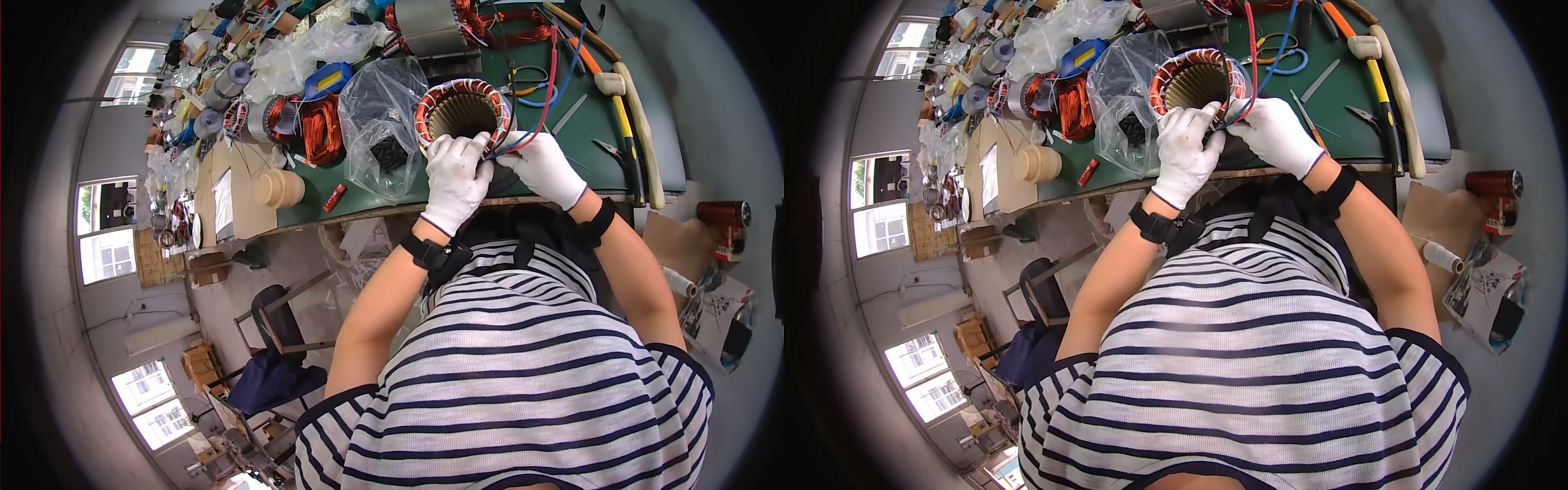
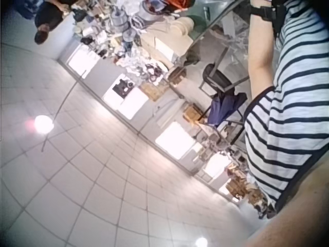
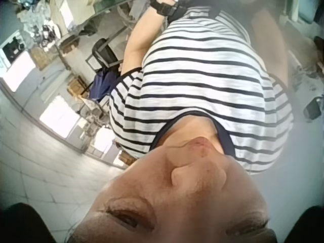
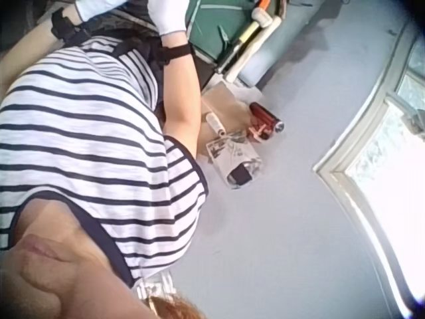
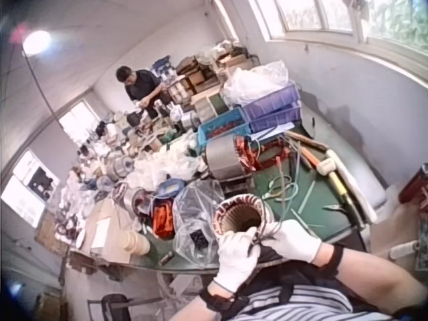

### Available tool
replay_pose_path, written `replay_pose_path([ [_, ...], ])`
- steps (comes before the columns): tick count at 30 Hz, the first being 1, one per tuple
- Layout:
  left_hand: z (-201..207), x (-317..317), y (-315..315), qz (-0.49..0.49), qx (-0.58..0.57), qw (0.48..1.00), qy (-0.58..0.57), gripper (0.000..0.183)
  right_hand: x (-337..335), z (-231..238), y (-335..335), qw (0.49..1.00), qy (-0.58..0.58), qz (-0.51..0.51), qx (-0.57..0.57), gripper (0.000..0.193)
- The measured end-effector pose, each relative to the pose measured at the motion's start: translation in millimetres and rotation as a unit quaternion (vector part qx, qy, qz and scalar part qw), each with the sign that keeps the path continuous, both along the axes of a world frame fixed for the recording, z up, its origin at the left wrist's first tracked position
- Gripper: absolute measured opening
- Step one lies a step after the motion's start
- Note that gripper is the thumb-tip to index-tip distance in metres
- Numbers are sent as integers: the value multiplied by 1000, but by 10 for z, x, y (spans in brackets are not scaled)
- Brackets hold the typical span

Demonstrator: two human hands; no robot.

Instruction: Assembling a motor stator by inserting and securing wires.

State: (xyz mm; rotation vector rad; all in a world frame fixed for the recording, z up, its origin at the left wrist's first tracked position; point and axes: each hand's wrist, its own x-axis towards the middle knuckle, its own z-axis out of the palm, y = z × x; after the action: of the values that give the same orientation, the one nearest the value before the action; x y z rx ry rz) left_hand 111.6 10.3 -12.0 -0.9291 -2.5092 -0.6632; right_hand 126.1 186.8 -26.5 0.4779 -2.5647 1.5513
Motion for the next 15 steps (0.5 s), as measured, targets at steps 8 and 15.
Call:
replay_pose_path([
  [8, 163, -49, -43, -7, -30, 997, -68, 44, 7, 34, -18, 996, 2, -4, -89, 21],
  [15, 934, -334, 151, -140, 73, 948, -276, 33, -101, 143, -77, 994, 32, 14, -105, 13],
])
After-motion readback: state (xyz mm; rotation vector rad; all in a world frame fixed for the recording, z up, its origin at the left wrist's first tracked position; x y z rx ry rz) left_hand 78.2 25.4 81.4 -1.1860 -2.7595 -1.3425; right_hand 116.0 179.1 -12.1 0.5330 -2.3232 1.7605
